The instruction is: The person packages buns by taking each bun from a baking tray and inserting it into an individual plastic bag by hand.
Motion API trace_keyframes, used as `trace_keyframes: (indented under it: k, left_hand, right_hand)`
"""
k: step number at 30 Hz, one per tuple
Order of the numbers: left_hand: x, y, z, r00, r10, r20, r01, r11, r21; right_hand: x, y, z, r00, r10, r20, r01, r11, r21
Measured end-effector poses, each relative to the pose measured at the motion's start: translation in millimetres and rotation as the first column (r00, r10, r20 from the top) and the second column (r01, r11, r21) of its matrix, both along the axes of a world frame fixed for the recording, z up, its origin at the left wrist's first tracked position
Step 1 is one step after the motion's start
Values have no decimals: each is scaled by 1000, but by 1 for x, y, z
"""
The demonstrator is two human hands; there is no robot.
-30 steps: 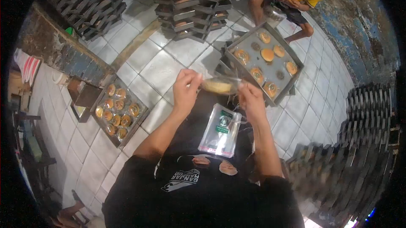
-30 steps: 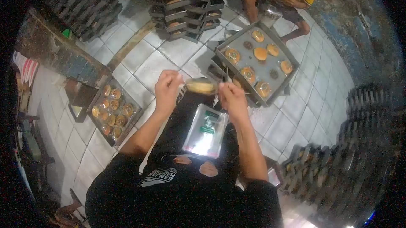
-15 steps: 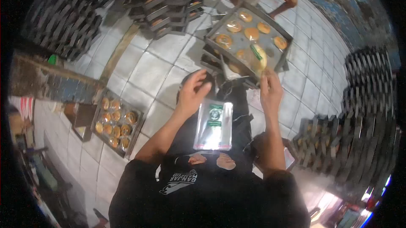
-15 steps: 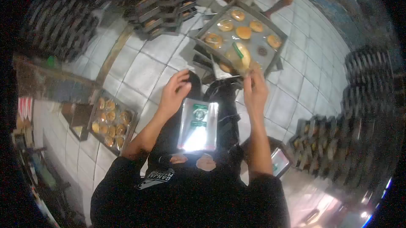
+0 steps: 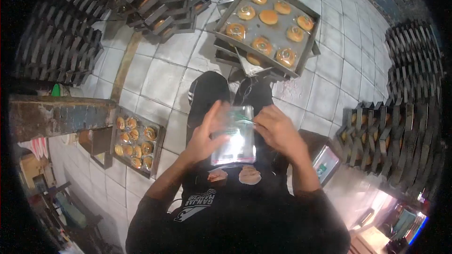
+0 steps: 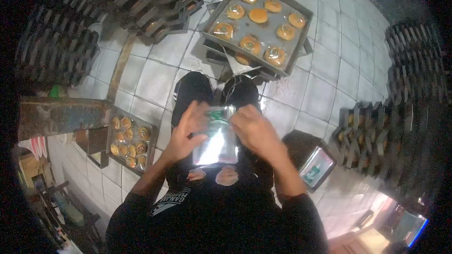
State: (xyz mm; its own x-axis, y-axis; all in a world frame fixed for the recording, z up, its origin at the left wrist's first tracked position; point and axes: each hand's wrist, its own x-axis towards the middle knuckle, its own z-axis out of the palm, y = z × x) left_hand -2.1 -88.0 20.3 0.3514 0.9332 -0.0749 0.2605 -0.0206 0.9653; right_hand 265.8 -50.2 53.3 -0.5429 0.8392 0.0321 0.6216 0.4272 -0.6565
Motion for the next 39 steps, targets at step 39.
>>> trace_keyframes:
  k: [39]
  left_hand:
    - [-58, 85, -38, 410, 786, 463, -337, 603, -724]
  right_hand:
    - [-15, 240, -48, 148, -741, -655, -241, 616, -750]
